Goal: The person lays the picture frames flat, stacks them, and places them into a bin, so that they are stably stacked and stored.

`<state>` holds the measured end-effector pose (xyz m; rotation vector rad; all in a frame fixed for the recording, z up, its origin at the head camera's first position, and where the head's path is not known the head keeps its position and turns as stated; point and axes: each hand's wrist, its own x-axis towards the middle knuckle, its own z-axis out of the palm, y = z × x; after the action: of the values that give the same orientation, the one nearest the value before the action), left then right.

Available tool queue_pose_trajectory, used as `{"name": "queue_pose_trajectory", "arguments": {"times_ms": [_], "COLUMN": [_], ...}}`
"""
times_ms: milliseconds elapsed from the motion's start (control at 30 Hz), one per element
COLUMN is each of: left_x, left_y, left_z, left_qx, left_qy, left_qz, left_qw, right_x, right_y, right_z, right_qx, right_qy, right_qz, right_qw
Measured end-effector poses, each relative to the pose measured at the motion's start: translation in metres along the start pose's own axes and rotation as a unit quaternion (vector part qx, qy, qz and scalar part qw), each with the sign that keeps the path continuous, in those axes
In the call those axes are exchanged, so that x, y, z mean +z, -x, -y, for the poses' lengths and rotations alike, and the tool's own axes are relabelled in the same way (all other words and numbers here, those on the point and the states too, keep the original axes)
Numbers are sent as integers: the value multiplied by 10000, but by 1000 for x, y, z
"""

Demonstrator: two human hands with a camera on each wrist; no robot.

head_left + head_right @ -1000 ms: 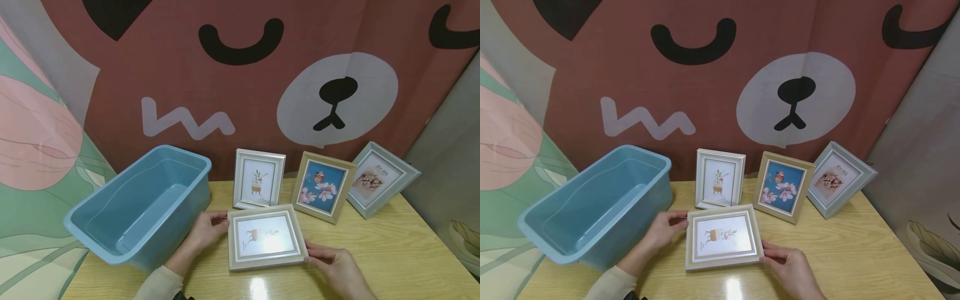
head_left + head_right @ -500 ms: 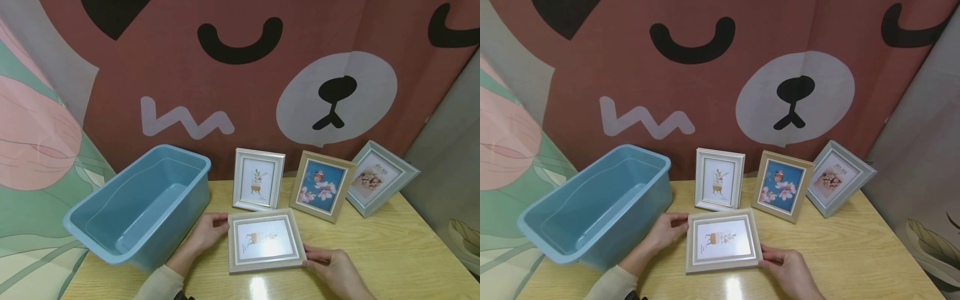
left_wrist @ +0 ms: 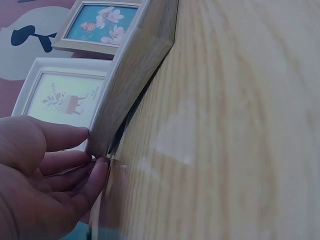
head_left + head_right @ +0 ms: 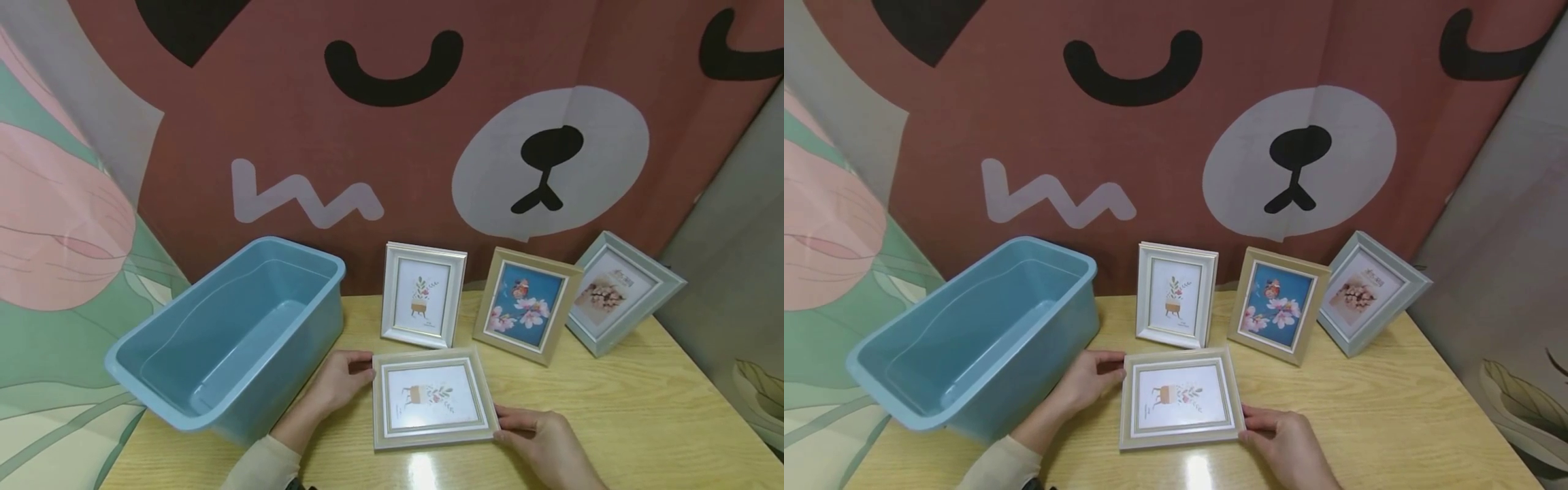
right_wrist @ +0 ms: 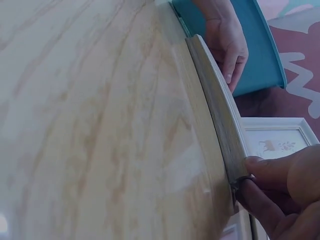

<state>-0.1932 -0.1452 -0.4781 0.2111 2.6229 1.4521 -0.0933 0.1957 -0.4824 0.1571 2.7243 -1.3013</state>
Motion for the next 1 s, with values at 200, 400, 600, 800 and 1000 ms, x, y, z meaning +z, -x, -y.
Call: {"name": "queue_pose_trajectory", "arguments": {"times_ms": [200, 400, 600, 800, 1000], "left_x": [-1, -1, -2, 0, 4], "left_y": [1, 0, -6, -19, -28], "left_z": [2, 2, -4, -13, -20], "left_qx": [18, 2, -18, 211, 250], "left_qy": [-408, -378, 327, 863, 1038], "left_qz": [-99, -180, -386, -682, -848], "left_qw": [9991, 9991, 9987, 9937, 9907], "right_x": [-3, -10, -18, -29, -41], "right_y": [-1, -5, -10, -26, -46], "right_z": [-2, -2, 6, 17, 35], "right_qx": [-502, -703, -757, -1366, -1872], "right_qy": [282, 188, 24, -147, -191], "right_qz": [187, 420, -12, -460, -870], "right_qw": [9982, 9965, 9971, 9894, 9783]}}
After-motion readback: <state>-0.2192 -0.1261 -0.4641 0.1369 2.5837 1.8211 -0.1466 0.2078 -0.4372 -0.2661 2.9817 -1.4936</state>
